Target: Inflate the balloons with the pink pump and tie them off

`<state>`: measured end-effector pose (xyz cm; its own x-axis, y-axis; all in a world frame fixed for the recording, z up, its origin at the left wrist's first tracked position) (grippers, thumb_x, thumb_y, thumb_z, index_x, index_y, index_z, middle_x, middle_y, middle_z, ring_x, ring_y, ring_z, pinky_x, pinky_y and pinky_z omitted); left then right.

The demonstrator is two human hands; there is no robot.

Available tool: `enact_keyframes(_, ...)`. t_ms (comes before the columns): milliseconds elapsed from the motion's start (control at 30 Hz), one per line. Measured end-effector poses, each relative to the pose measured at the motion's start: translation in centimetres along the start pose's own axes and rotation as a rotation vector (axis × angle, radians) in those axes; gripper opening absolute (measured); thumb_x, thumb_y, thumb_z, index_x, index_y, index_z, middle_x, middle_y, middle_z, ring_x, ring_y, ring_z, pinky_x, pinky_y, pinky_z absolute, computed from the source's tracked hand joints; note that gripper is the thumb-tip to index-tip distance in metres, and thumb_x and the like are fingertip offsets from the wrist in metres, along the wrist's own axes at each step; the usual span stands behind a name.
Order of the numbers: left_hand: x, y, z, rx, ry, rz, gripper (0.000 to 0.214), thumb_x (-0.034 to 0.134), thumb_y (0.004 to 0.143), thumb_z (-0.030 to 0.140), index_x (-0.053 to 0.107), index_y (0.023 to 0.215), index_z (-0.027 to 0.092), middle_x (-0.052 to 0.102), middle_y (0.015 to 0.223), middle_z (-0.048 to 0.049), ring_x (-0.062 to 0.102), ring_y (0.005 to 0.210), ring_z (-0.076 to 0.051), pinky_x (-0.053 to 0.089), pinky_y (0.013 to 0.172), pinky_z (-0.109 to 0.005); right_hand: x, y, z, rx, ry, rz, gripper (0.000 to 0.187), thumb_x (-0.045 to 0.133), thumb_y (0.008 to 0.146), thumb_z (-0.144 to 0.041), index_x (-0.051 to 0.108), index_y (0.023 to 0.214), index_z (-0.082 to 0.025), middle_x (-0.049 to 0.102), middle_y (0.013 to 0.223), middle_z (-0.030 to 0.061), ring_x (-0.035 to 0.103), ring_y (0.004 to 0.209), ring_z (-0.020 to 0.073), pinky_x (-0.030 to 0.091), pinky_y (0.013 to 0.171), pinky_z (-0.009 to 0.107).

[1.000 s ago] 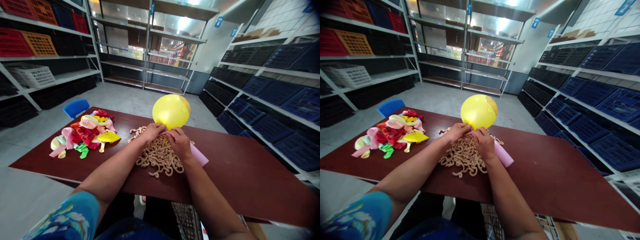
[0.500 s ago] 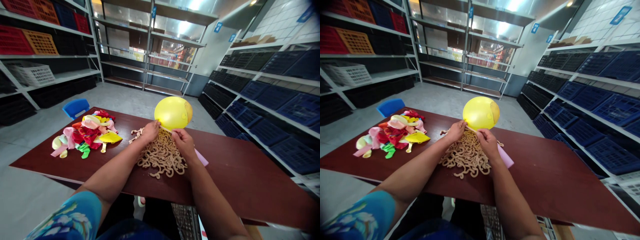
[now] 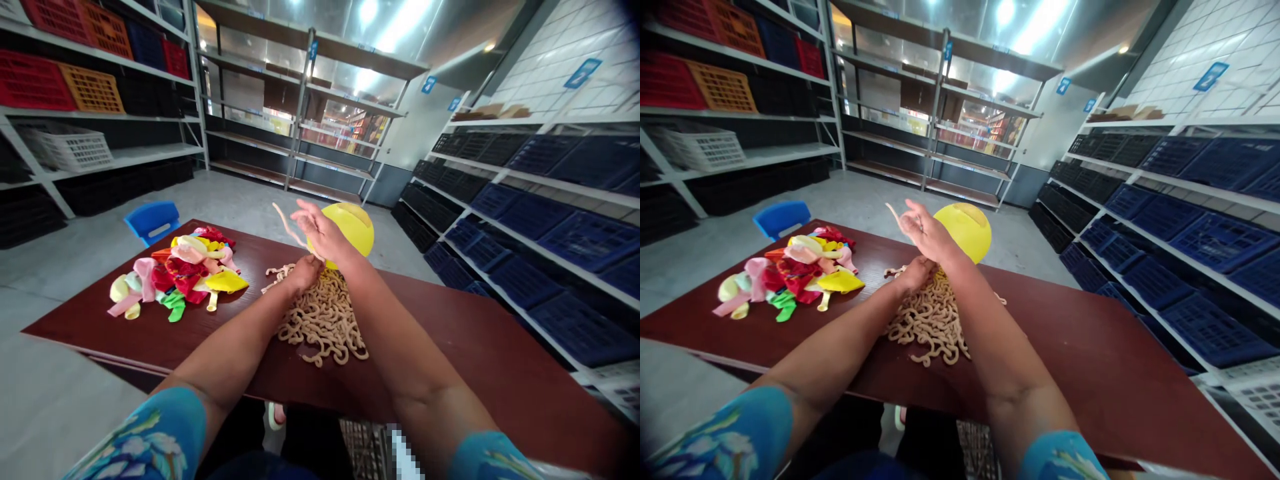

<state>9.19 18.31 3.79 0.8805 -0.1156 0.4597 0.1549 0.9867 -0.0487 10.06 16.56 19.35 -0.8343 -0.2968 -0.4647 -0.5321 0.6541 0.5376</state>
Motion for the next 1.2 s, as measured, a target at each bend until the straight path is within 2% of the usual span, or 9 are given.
enact_keyframes(167,0.4,0.1,0.1,-0.059,-0.203,-0.079,0.024,0.054,0.073,0.024,0.033,0.063,0.018,0.023,0.048,0.0092,0.017,0.035,-0.002,0.009,0.037,-0.015,-1.6,-4.6,-0.9,0.0,0.035,0.225,0.04,0.034,0.087,-0.052,0.059,0.101,-0.024,0.063,0.088,0.0022,0.059,0.078,0.0125,0.047,0.074,0.027)
enact_keyframes(267,0.9,-0.1,0.3,-0.121,-0.326,-0.13,0.024,0.054,0.071,0.018,0.031,0.063,0.018,0.018,0.049,0.0102,0.015,0.034,-0.001,0.008,0.036,-0.013,-2.9,-9.0,3.2,0.254,-0.052,0.388,0.042,0.036,0.087,-0.05,0.058,0.071,-0.019,0.054,0.057,-0.0009,0.05,0.053,0.01,0.044,0.056,0.024)
enact_keyframes(400,2.1,-1.0,0.7,-0.209,-0.444,-0.188,0.02,0.053,0.071,0.013,0.035,0.066,0.017,0.017,0.05,0.0098,0.017,0.035,-0.001,0.007,0.034,-0.012,-2.5,-12.5,9.7,0.532,-0.033,0.382,0.035,0.044,0.081,-0.047,0.058,0.067,-0.018,0.055,0.054,-0.0018,0.049,0.049,0.0104,0.04,0.046,0.022)
enact_keyframes(533,4.4,-3.0,1.7,-0.32,-0.564,-0.338,0.016,0.052,0.074,0.01,0.038,0.069,0.016,0.022,0.053,0.008,0.022,0.036,-0.001,0.01,0.032,-0.011,-0.8,-13.0,12.1,0.58,0.26,0.366,0.028,0.053,0.074,-0.045,0.062,0.08,-0.019,0.061,0.064,-0.0012,0.054,0.056,0.0121,0.043,0.047,0.023)
enact_keyframes(667,6.2,-4.8,2.0,-0.444,-0.665,-0.441,0.015,0.048,0.077,0.008,0.038,0.069,0.015,0.025,0.055,0.0062,0.026,0.037,-0.001,0.014,0.031,-0.009,0.8,-12.2,10.7,0.472,0.579,0.356,0.035,0.06,0.071,-0.037,0.06,0.104,-0.023,0.064,0.103,0.0023,0.061,0.087,0.0158,0.052,0.066,0.027)
enact_keyframes(800,6.9,-5.4,1.3,-0.498,-0.698,-0.451,0.013,0.046,0.08,0.01,0.039,0.071,0.015,0.027,0.056,0.005,0.026,0.037,-0.002,0.015,0.03,-0.009,1.2,-11.9,9.3,0.377,0.708,0.341,0.042,0.061,0.07,-0.026,0.056,0.112,-0.028,0.052,0.127,-0.0004,0.05,0.115,0.0166,0.051,0.085,0.028)
enact_keyframes(1067,6.8,-5.4,1.5,-0.497,-0.614,-0.467,0.014,0.046,0.081,0.011,0.04,0.07,0.015,0.026,0.056,0.0051,0.024,0.037,-0.002,0.013,0.03,-0.009,-0.3,-12.5,10.5,0.39,0.565,0.438,0.033,0.064,0.069,-0.031,0.062,0.102,-0.025,0.063,0.104,-0.0004,0.058,0.099,0.0147,0.051,0.082,0.027)
enact_keyframes(1133,6.0,-4.9,1.5,-0.462,-0.499,-0.454,0.014,0.048,0.08,0.013,0.041,0.069,0.015,0.025,0.055,0.0058,0.022,0.037,-0.002,0.013,0.03,-0.009,-1.0,-12.8,11.1,0.438,0.506,0.508,0.029,0.064,0.069,-0.036,0.064,0.094,-0.021,0.066,0.085,0.0003,0.061,0.077,0.0135,0.052,0.065,0.025)
enact_keyframes(1200,4.7,-3.8,1.2,-0.396,-0.322,-0.389,0.015,0.051,0.078,0.014,0.042,0.067,0.015,0.025,0.053,0.0067,0.019,0.036,-0.002,0.011,0.031,-0.011,-1.7,-13.4,11.8,0.538,0.42,0.593,0.029,0.065,0.066,-0.042,0.064,0.079,-0.017,0.06,0.061,-0.0013,0.052,0.05,0.0101,0.044,0.044,0.022)
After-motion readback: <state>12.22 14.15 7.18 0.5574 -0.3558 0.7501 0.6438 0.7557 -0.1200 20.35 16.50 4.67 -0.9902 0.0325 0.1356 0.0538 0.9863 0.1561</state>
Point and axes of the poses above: each hand's wrist, its own y-axis towards the middle knuckle, its own x-axis out of the palm, z = x × y, the point moved 8 cm from there along y, towards the middle knuckle
